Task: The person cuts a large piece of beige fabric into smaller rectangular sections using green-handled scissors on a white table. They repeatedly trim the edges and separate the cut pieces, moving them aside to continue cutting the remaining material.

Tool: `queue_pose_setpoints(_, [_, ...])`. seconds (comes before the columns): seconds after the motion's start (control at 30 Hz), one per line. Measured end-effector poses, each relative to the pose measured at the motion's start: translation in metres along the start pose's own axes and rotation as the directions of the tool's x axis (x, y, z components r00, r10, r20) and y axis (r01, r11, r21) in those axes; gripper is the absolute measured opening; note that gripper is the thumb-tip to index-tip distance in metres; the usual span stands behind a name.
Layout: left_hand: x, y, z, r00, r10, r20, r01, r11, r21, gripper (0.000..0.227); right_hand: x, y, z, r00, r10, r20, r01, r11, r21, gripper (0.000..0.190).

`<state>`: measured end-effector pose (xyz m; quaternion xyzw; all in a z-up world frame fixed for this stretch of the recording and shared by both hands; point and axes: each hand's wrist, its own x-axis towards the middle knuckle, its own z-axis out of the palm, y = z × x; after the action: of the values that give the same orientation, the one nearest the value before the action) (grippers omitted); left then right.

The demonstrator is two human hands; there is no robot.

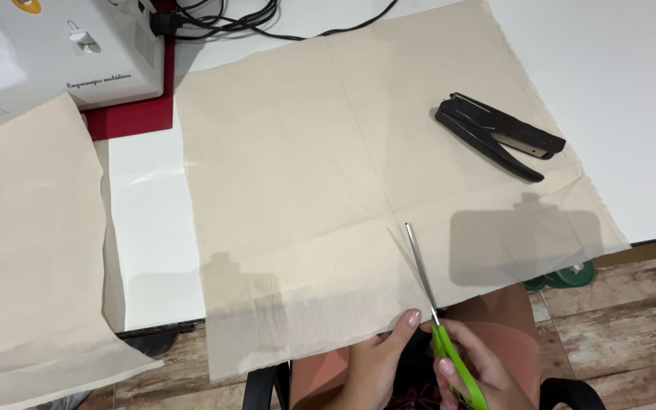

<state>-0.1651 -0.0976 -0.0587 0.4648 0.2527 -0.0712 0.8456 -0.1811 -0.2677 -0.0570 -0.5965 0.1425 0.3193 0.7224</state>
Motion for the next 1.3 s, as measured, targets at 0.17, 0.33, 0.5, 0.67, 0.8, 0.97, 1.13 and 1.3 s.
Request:
queue_pose_setpoints(0.17, [-0.002, 0.003, 0.0, 1.0, -0.018, 0.009, 0.018, 1.0, 0.012, 0.029, -0.003, -0.002, 0.003, 0.998, 0.037, -0.043, -0.037, 0.999, 0.012, 0.056])
queue_pose_setpoints(0.33, [-0.001, -0.001, -0.002, 0.999, 0.015, 0.029, -0.016, 0.999, 0.035, 0.025, -0.001, 0.0, -0.001, 0.989, 0.088, -0.118, -0.089, 0.996, -0.002, 0.055])
queue_pose_setpoints(0.5, [-0.001, 0.0, -0.003, 0.997, 0.071, 0.038, -0.074, 0.995, 0.067, 0.027, 0.001, -0.003, 0.004, 0.989, 0.082, -0.124, -0.078, 0.996, 0.038, 0.054])
queue_pose_setpoints(0.67, [-0.008, 0.015, 0.002, 0.998, -0.013, -0.054, 0.023, 0.984, 0.178, 0.031, 0.009, -0.012, 0.002, 0.997, -0.068, 0.022, 0.069, 0.997, -0.027, 0.056])
queue_pose_setpoints(0.8, [-0.008, 0.016, 0.003, 0.999, -0.039, 0.01, 0.039, 0.999, 0.036, 0.035, 0.016, -0.024, 0.009, 0.992, -0.127, -0.017, 0.125, 0.988, -0.092, 0.045])
queue_pose_setpoints(0.97, [-0.006, 0.011, 0.0, 0.998, -0.067, -0.001, 0.067, 0.998, 0.003, 0.035, 0.023, -0.033, 0.015, 0.994, -0.063, -0.084, 0.064, 0.998, 0.0, 0.053])
queue_pose_setpoints(1.13, [-0.005, 0.011, -0.001, 0.998, -0.054, -0.019, 0.055, 0.995, 0.079, 0.043, 0.027, -0.029, 0.012, 0.995, -0.077, -0.068, 0.078, 0.997, 0.009, 0.054])
queue_pose_setpoints(1.3, [-0.006, 0.01, -0.002, 0.995, -0.095, -0.036, 0.097, 0.992, 0.077, 0.04, 0.029, -0.025, 0.012, 0.99, -0.128, -0.05, 0.127, 0.992, -0.026, 0.055])
